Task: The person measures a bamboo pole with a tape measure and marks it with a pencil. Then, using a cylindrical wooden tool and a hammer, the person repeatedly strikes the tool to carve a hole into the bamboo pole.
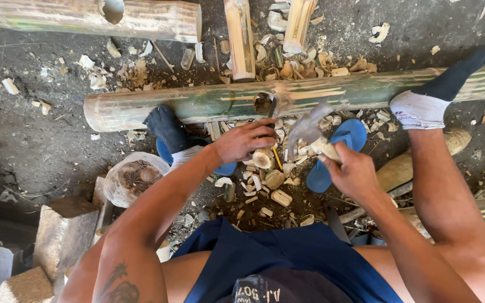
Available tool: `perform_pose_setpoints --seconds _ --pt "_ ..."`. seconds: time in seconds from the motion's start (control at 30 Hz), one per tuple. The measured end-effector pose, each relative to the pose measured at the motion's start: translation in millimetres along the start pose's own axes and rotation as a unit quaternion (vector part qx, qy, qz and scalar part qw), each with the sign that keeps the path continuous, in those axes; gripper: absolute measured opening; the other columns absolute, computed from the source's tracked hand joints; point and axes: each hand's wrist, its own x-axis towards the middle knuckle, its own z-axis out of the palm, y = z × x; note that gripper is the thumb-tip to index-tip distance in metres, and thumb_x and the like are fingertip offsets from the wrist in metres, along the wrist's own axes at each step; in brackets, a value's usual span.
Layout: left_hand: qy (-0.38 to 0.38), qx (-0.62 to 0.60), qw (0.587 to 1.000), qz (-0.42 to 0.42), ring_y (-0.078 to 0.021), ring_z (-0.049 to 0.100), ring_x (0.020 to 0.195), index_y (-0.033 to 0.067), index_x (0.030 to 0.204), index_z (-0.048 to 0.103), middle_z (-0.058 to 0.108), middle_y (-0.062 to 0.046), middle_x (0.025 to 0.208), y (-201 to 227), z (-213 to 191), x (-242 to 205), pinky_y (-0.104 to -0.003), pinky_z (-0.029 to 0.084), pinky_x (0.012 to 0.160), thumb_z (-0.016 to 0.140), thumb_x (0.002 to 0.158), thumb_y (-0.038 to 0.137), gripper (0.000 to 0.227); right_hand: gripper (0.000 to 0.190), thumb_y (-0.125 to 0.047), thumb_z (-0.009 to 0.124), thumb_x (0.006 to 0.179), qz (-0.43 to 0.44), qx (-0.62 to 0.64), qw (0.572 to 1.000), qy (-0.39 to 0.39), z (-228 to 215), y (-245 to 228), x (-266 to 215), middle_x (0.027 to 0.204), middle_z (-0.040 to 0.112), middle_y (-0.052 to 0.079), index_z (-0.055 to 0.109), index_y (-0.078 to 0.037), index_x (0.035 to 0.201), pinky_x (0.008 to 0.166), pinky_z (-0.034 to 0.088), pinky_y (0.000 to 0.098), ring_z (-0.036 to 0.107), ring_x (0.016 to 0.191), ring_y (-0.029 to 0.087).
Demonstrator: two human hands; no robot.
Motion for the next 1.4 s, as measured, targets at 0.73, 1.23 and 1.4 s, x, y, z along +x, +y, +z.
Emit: perform_pose_setpoints --seconds 0.73,1.23,1.4 --pt "0.029 -0.117 0.99 -0.069 -0.0351 0.049 0.145 0.017 0.131 0.051 0.062 -0.007 0.14 -17 -37 22 -0.042 0.049 0.11 0.085 0.07 0.011 0.07 0.045 -0.051 0.055 0.107 -0.213 0.044 0.976 -0.02 -35 -130 37 0.069 0.062 0.011 0.052 -0.006 0.098 0.049 0.054 0.0424 0.065 0.055 0.028" --pt "-0.014 -0.147 0.975 -0.166 -0.0368 0.064 0.129 0.018 0.139 0.051 0.064 -0.009 0.139 -33 -22 24 -0.044 0.054 0.111 0.087 0.07 0.013 0.078 0.046 -0.041 0.063 0.102 -0.015 -0.053 0.995 -0.086 -27 -105 54 0.055 0.059 0.011 0.057 0.004 0.104 0.042 0.049 0.0468 0.06 0.046 0.032" --pt "0.064 -0.156 0.984 -0.059 -0.0368 0.065 0.123 0.0154 0.135 0.055 0.064 -0.01 0.136 -36 -31 35 -0.043 0.054 0.107 0.086 0.07 0.015 0.072 0.044 -0.046 0.057 0.103 -0.113 0.104 0.988 -0.011 -26 -106 28 0.059 0.061 0.011 0.054 -0.002 0.095 0.043 0.05 0.044 0.062 0.046 0.028"
